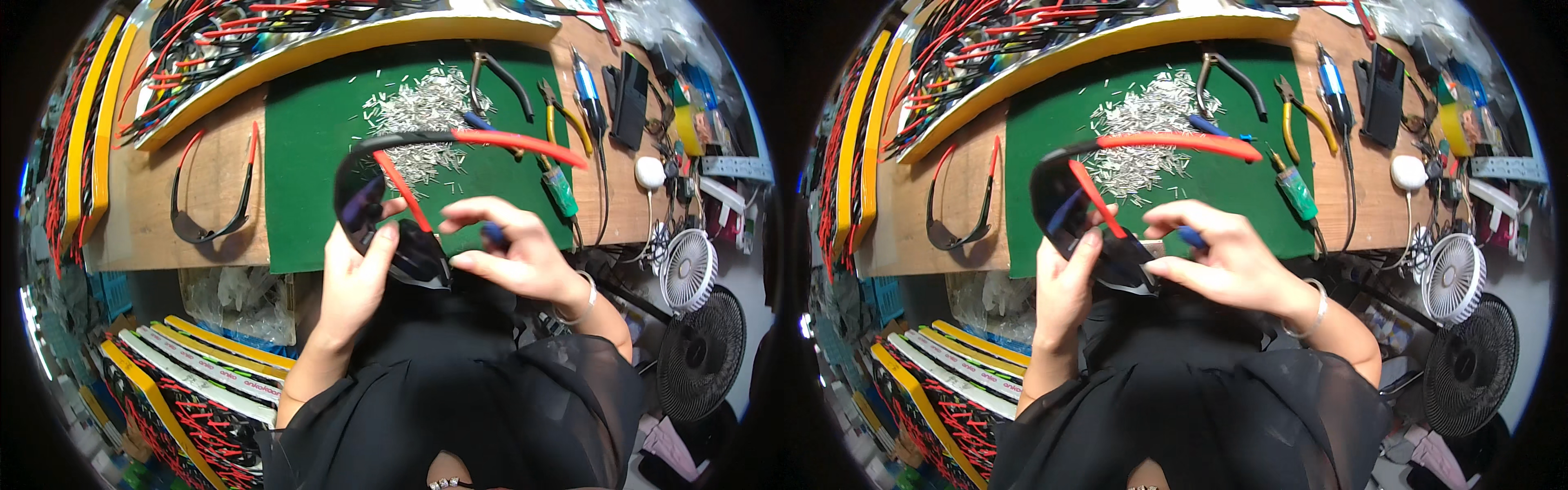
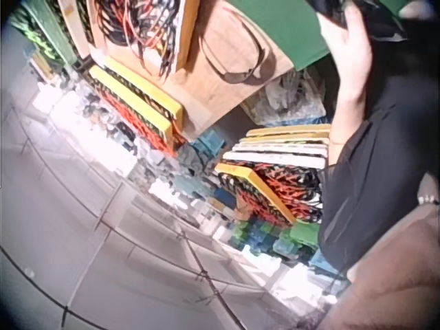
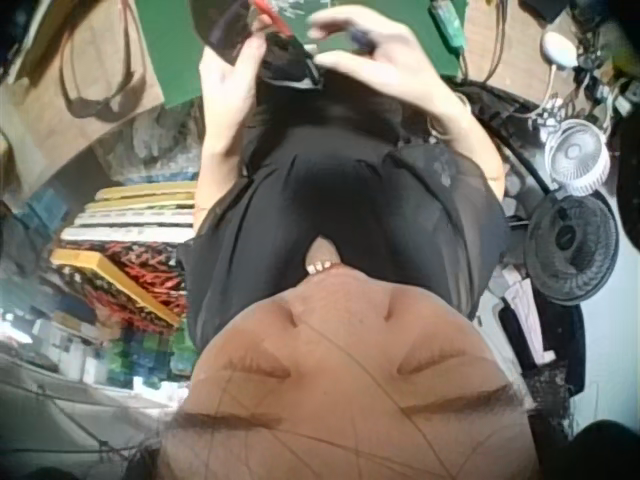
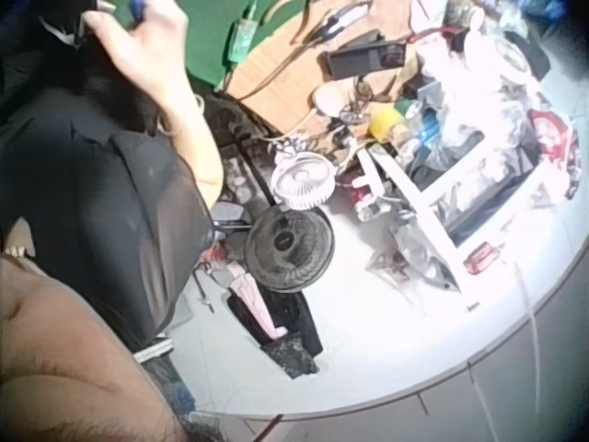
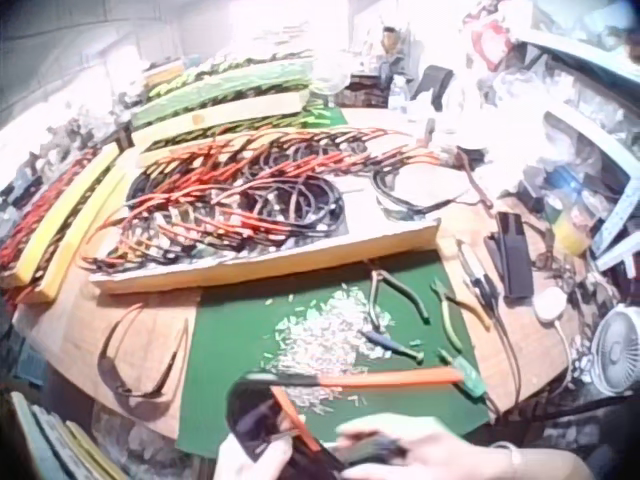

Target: The person assembles sunglasses by inserting small metal pins into the hinge area of the frames using a blue-handled tool and a soldering iron. The person repeatedly picks up frames, inserts pins, and places the finished frames into a tray.

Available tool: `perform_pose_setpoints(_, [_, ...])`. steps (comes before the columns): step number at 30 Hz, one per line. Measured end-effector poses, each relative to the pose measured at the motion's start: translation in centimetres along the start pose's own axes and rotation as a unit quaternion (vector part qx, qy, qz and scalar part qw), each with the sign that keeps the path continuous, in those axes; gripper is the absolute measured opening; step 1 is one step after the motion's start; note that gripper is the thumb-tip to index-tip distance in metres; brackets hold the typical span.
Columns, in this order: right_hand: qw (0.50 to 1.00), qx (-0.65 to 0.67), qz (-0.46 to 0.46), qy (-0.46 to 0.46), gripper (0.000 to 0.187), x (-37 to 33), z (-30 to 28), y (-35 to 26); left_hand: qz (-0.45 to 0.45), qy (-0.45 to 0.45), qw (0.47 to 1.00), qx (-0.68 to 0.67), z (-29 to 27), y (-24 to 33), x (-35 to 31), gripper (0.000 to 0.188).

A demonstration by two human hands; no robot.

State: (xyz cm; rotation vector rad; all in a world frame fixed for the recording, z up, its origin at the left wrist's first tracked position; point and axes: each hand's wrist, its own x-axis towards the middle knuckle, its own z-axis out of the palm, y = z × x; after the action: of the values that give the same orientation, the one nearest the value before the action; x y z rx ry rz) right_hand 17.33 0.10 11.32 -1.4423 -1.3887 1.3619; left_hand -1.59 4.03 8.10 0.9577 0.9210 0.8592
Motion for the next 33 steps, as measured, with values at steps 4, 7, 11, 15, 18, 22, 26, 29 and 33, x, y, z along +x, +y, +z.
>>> perform_pose_setpoints(4, [0.999, 0.037, -0.013, -0.022, 0.019, 0.5, 1.0, 1.4, 0.011, -0.025, 0.998, 0.049, 0.2, -0.8, 0.3, 0.038])
perform_pose_setpoints(7, [0.997, 0.068, -0.017, -0.039, 0.008, -0.4, 0.5, 0.6, -0.027, 0.023, 0.999, -0.019, -0.1, -1.7, 0.7, 0.033])
perform_pose_setpoints(11, [0.951, -0.065, -0.303, 0.011, 0.019, -1.6, 0.2, 1.5, -0.177, 0.026, 0.973, -0.144, 0.1, -2.4, 1.0, 0.026])
perform_pose_setpoints(15, [0.851, -0.329, -0.409, 0.015, 0.015, -1.9, 0.7, 1.7, -0.333, -0.144, 0.899, -0.243, 1.8, -2.8, -0.7, 0.028])
perform_pose_setpoints(18, [0.84, -0.38, -0.385, 0.033, 0.009, -2.5, 1.7, 3.5, -0.38, -0.167, 0.848, -0.33, 1.4, -5.4, -0.9, 0.026])
perform_pose_setpoints(22, [0.876, -0.351, -0.329, 0.043, 0.018, -3.7, 2.8, 5.8, -0.382, -0.145, 0.861, -0.302, 1.8, -6.2, -0.8, 0.024])
perform_pose_setpoints(26, [0.948, -0.256, -0.186, -0.018, 0.033, -5.0, 1.4, 5.8, -0.413, -0.091, 0.854, -0.303, 2.5, -6.5, -1.6, 0.024])
perform_pose_setpoints(29, [0.975, -0.218, -0.028, 0.036, 0.049, -6.5, 0.1, 4.9, -0.487, -0.039, 0.839, -0.238, 2.8, -5.8, -1.9, 0.021])
perform_pose_setpoints(33, [0.969, -0.241, 0.053, 0.006, 0.038, -6.3, -0.5, 5.7, -0.457, -0.052, 0.827, -0.322, 1.7, -6.8, -2.3, 0.021])
